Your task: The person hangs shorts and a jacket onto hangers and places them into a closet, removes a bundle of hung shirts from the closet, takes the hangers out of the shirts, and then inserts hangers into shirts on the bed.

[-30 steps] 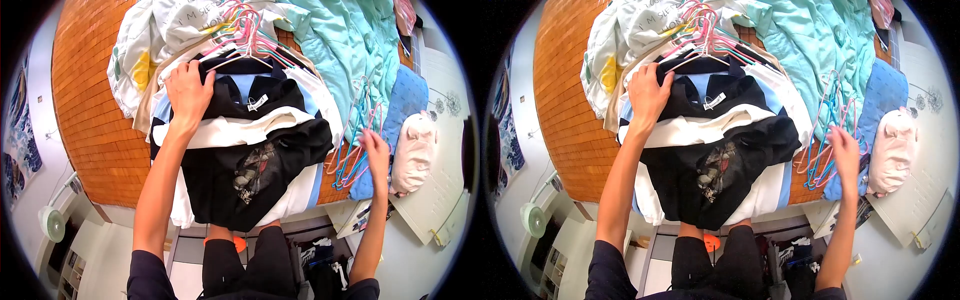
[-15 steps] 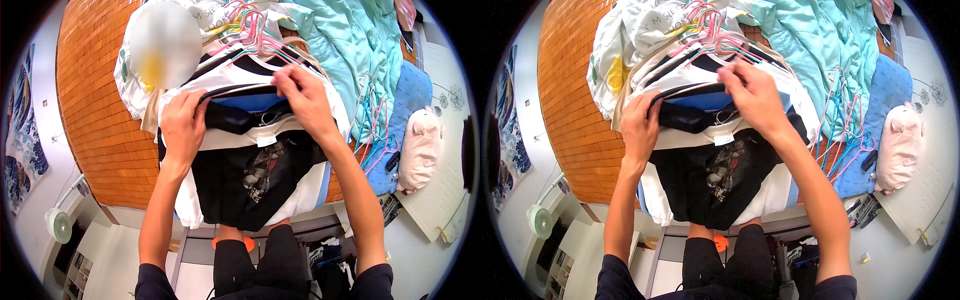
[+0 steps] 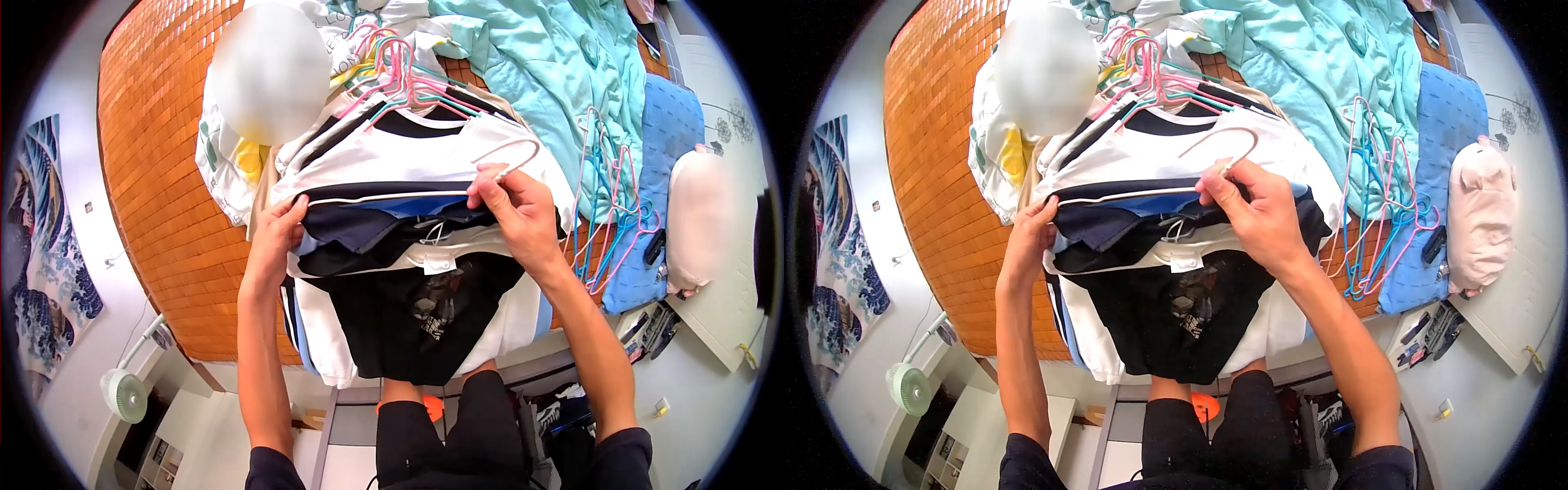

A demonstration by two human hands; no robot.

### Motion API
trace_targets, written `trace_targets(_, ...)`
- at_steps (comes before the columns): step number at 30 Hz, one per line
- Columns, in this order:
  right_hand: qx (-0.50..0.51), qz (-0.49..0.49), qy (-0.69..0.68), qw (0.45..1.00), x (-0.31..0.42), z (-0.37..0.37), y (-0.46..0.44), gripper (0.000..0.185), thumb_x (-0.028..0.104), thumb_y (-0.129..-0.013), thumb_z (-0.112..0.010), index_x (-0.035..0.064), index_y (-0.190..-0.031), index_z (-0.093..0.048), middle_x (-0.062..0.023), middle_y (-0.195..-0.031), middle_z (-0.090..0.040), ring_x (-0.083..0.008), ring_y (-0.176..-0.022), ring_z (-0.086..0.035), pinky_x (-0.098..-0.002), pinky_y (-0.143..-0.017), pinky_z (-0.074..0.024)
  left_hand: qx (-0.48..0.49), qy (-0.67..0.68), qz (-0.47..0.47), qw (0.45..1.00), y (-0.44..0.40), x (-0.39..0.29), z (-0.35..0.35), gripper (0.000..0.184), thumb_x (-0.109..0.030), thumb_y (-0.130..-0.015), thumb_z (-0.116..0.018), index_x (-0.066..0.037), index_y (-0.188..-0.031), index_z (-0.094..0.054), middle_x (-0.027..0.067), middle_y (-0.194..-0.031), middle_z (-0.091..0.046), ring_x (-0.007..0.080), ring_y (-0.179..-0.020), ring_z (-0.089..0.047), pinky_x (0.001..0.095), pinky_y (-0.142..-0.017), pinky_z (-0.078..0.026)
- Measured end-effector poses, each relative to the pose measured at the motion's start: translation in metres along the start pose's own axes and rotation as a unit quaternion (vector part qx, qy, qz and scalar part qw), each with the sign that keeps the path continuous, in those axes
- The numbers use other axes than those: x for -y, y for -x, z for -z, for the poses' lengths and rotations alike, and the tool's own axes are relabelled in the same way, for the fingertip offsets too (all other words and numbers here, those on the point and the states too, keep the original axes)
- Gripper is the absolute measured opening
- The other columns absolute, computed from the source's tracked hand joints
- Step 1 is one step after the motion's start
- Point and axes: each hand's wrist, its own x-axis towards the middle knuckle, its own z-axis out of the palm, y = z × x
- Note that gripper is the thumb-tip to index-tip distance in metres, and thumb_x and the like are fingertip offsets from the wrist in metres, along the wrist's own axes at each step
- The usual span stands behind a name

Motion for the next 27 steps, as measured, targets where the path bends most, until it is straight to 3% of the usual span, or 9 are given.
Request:
trace_targets(2,0.013,0.007,0.011,1.0,-0.002,0.005,0.001,0.024,0.02,-0.102,-0.061,-0.0017,-0.095,-0.067,-0.0028,-0.083,-0.066,-0.0089,-0.079,-0.06,-0.0238,-0.073,-0.0467,-0.006,0.045,0.045,0.998,-0.013,0.003,0.004,0.018,-0.026,-0.096,-0.064,-0.01,-0.102,-0.072,-0.0053,-0.083,-0.069,0.0059,-0.066,-0.058,0.0219,-0.065,-0.044)
trace_targets(5,0.011,0.001,-0.057,0.998,-0.003,0.005,0.002,0.022,0.018,-0.101,-0.062,-0.0014,-0.093,-0.068,-0.0031,-0.084,-0.067,-0.0098,-0.079,-0.061,-0.0247,-0.074,-0.0475,-0.051,0.164,0.057,0.984,-0.028,0.027,-0.002,0.017,-0.02,-0.091,-0.067,-0.007,-0.103,-0.071,0.0005,-0.088,-0.071,0.0111,-0.076,-0.064,0.024,-0.075,-0.049)
trace_targets(6,0.009,0.0,-0.057,0.998,-0.001,0.003,0.001,0.022,0.018,-0.101,-0.062,-0.0014,-0.093,-0.068,-0.0031,-0.084,-0.067,-0.0098,-0.079,-0.061,-0.0247,-0.074,-0.0475,-0.059,0.146,0.064,0.985,-0.02,0.022,-0.013,0.021,-0.017,-0.089,-0.067,-0.006,-0.105,-0.072,0.004,-0.097,-0.072,0.016,-0.088,-0.066,0.0288,-0.085,-0.051)
trace_targets(8,0.039,-0.017,-0.041,0.998,0.005,-0.003,-0.006,0.02,0.017,-0.099,-0.064,-0.0006,-0.091,-0.069,-0.0042,-0.083,-0.067,-0.0104,-0.078,-0.061,-0.0255,-0.073,-0.0481,-0.081,0.179,0.098,0.976,-0.019,0.02,-0.017,0.024,-0.019,-0.09,-0.067,-0.004,-0.109,-0.071,0.0054,-0.104,-0.072,0.0159,-0.094,-0.065,0.0288,-0.088,-0.05)
trace_targets(10,0.025,0.07,0.043,0.996,0.013,-0.011,-0.017,0.02,0.017,-0.098,-0.065,-0.0014,-0.091,-0.069,-0.0052,-0.079,-0.067,-0.0111,-0.074,-0.061,-0.0267,-0.069,-0.0478,-0.078,0.155,0.057,0.983,-0.017,0.022,-0.016,0.029,-0.021,-0.093,-0.066,-0.004,-0.115,-0.07,0.0056,-0.109,-0.071,0.0157,-0.1,-0.064,0.029,-0.092,-0.049)
trace_targets(15,-0.04,-0.008,-0.028,0.999,-0.007,-0.002,-0.025,0.028,0.023,-0.101,-0.062,-0.0031,-0.094,-0.069,-0.0036,-0.077,-0.066,-0.0092,-0.073,-0.06,-0.0251,-0.07,-0.0466,0.09,0.034,-0.042,0.994,0.002,0.012,0.003,0.033,-0.031,-0.099,-0.065,-0.003,-0.117,-0.066,0.0019,-0.106,-0.07,0.0064,-0.092,-0.065,0.0202,-0.082,-0.052)
trace_targets(20,-0.027,-0.035,-0.03,0.999,-0.017,0.016,-0.014,0.029,0.025,-0.103,-0.06,-0.0009,-0.092,-0.068,-0.002,-0.077,-0.063,-0.0086,-0.076,-0.058,-0.0241,-0.074,-0.0455,0.1,-0.014,-0.079,0.992,0.005,0.003,0.004,0.029,-0.024,-0.102,-0.062,0.001,-0.113,-0.068,-0.001,-0.101,-0.069,0.003,-0.085,-0.057,0.0211,-0.077,-0.045)
trace_targets(23,-0.001,-0.025,-0.035,0.999,-0.017,0.021,-0.015,0.028,0.024,-0.103,-0.06,-0.0003,-0.093,-0.067,-0.0019,-0.078,-0.063,-0.0089,-0.076,-0.058,-0.0241,-0.076,-0.0453,0.077,0.037,-0.076,0.993,-0.008,0.026,0.011,0.031,-0.026,-0.095,-0.07,0.001,-0.112,-0.068,0.0026,-0.095,-0.072,0.0071,-0.078,-0.066,0.0223,-0.073,-0.054)
trace_targets(27,0.004,-0.013,0.011,1.0,-0.014,0.025,-0.008,0.027,0.024,-0.103,-0.059,-0.0008,-0.093,-0.066,-0.0023,-0.078,-0.063,-0.0094,-0.076,-0.058,-0.0248,-0.075,-0.0462,0.085,0.05,-0.064,0.993,0.004,0.028,0.016,0.024,-0.01,-0.086,-0.07,0.002,-0.106,-0.072,0.0011,-0.095,-0.071,0.0054,-0.08,-0.061,0.0206,-0.075,-0.048)
